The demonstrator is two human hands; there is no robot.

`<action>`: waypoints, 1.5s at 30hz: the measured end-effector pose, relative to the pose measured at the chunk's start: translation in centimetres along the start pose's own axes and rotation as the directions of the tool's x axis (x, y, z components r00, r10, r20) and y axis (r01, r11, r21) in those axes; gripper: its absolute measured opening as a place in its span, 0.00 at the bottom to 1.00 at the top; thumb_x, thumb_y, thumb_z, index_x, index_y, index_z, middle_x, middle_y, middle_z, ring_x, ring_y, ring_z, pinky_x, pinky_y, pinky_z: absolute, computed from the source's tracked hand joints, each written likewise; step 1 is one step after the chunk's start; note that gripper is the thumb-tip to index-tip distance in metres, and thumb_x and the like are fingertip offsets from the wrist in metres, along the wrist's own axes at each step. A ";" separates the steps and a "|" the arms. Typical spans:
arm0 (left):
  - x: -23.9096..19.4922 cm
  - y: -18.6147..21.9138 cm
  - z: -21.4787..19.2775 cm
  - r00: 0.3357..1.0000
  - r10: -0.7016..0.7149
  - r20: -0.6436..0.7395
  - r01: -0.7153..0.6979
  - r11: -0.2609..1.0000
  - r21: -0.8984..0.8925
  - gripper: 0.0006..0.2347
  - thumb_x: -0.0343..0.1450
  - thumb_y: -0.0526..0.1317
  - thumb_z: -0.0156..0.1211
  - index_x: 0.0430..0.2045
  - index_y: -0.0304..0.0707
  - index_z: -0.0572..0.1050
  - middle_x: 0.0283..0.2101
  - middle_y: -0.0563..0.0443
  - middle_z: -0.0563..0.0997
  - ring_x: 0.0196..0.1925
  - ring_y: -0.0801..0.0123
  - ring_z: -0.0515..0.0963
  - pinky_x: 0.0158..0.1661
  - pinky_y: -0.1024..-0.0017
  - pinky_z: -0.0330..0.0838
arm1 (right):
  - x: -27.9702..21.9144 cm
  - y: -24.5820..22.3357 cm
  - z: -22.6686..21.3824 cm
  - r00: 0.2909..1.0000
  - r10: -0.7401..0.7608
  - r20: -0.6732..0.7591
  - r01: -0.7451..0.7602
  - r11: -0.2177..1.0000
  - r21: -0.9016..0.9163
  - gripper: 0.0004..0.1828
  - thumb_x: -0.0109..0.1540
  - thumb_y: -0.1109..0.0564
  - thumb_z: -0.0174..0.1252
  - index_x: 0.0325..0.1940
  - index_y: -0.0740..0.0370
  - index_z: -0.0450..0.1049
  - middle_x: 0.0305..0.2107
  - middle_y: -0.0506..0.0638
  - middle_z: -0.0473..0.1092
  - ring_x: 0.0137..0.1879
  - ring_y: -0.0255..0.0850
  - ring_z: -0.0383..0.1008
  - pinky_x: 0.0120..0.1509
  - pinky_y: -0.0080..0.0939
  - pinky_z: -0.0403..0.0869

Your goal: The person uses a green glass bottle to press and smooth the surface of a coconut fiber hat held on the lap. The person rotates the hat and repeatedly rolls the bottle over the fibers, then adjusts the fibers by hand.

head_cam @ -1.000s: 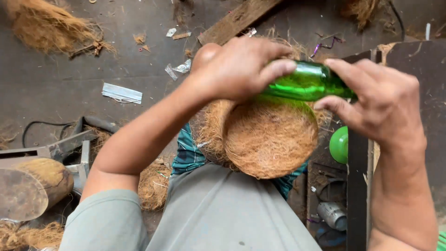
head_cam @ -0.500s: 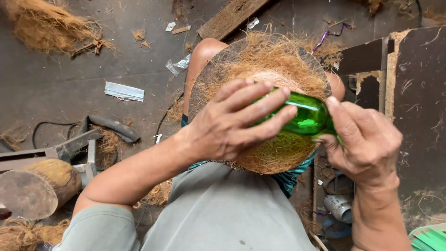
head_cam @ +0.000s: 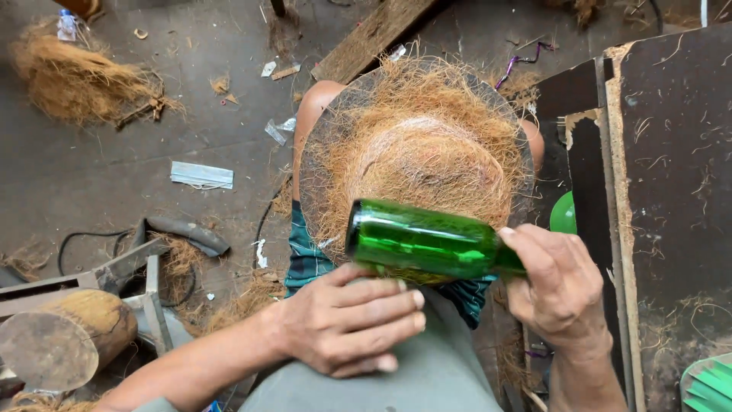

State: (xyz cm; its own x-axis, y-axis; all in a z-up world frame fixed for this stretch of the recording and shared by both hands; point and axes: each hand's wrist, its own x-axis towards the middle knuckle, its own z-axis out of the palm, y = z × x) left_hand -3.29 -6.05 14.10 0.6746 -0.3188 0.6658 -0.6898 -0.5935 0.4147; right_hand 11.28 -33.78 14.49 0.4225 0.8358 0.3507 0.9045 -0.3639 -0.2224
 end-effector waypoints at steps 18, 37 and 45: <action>0.7 -5.1 5.0 0.634 -0.731 -0.253 0.536 0.651 -0.537 0.34 0.77 0.67 0.27 0.66 0.37 0.59 0.70 0.39 0.63 0.75 0.48 0.59 0.74 0.50 0.53 | 0.0 1.9 5.7 0.641 0.737 0.213 -0.398 0.083 0.914 0.30 0.63 0.39 0.56 0.59 0.63 0.69 0.47 0.49 0.73 0.48 0.34 0.73 0.47 0.34 0.74; 5.6 -21.8 0.3 0.590 -0.799 0.119 0.637 0.370 -0.676 0.36 0.62 0.68 0.31 0.51 0.41 0.72 0.59 0.43 0.77 0.60 0.51 0.76 0.54 0.53 0.69 | 21.6 5.9 -1.9 0.530 0.413 0.740 -0.402 0.891 -0.209 0.22 0.70 0.40 0.53 0.34 0.58 0.75 0.17 0.55 0.63 0.23 0.44 0.60 0.33 0.45 0.59; 8.3 -14.9 -2.6 0.572 -0.752 0.327 0.801 0.599 -0.022 0.25 0.69 0.64 0.29 0.16 0.47 0.66 0.20 0.50 0.74 0.25 0.58 0.74 0.29 0.57 0.62 | 17.6 6.5 -1.3 0.886 -0.107 0.452 0.188 0.972 -0.139 0.43 0.56 0.29 0.63 0.69 0.54 0.77 0.38 0.51 0.79 0.41 0.43 0.80 0.42 0.43 0.74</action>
State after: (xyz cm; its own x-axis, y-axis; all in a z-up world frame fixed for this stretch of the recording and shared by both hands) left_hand 11.89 2.05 15.11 0.9907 0.0224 -0.1345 0.1213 -0.5947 0.7947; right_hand 24.70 -21.95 20.40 0.2515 0.9648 -0.0769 0.9669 -0.2539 -0.0233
